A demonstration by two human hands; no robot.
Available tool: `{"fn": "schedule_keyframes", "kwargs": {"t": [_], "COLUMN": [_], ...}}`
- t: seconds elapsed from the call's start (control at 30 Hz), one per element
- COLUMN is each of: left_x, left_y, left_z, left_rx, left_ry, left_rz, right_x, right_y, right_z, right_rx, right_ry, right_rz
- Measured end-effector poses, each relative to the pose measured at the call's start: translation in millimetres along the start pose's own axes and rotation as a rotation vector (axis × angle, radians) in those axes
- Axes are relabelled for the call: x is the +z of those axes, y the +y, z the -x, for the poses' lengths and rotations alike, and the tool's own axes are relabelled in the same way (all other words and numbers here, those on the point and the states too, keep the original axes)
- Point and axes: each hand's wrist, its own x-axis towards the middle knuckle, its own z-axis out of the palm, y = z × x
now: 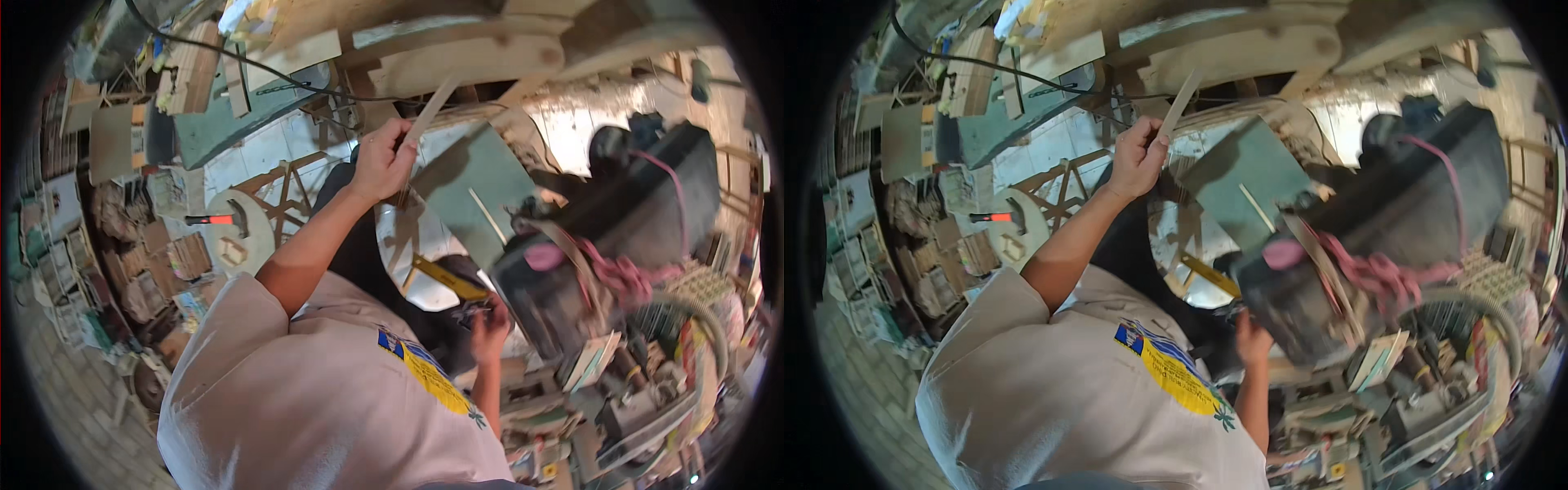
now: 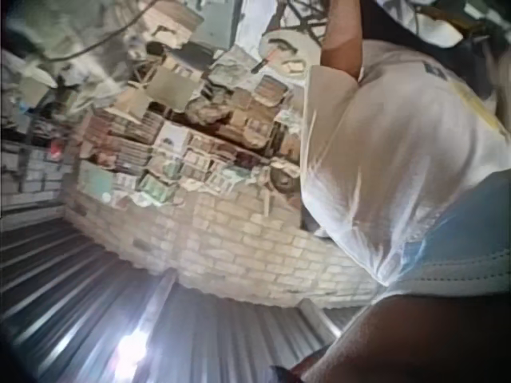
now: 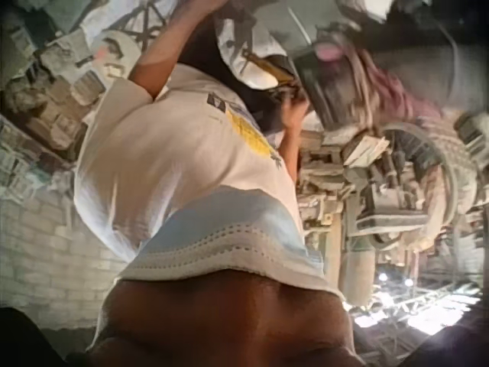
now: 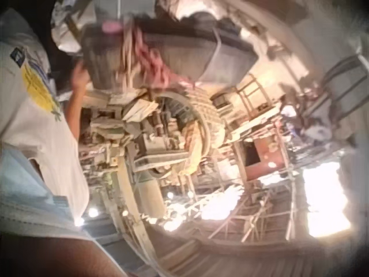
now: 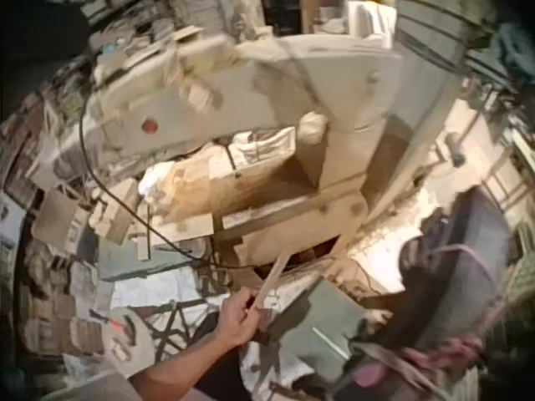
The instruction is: The recorder is measuring wood, drilling holes using a drill press, and using a hammer to assemble a wood project.
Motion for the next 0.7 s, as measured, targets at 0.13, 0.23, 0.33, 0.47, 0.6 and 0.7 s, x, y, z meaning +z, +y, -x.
{"fn": "schedule_keyframes", "kwargs": {"t": [0.13,0.23,0.33,0.47,0.6,0.7], "left_x": [12,22,18,5,10,2], "left_y": [-88,-144,-178,-208,-200,-227], "left_z": [-7,3,29,71,98,108], "left_rx": [0.109,0.303,0.285,0.245,0.322,0.463], "left_ry": [0.227,0.321,0.399,0.447,0.392,0.363], "left_rz": [0.078,-0.008,0.008,0.143,0.172,0.048], "right_x": [41,47,40,64,149,241], "right_y": [-15,4,26,12,-67,-118], "right_z": [-50,-69,-79,-75,-49,-18], "right_rx": [-0.240,-0.501,-0.536,-0.657,-0.588,-0.474], "right_ry": [-0.303,-0.307,-0.334,-0.045,-0.173,-0.578], "right_rz": [0.162,0.217,0.002,0.094,-0.093,-0.368]}}
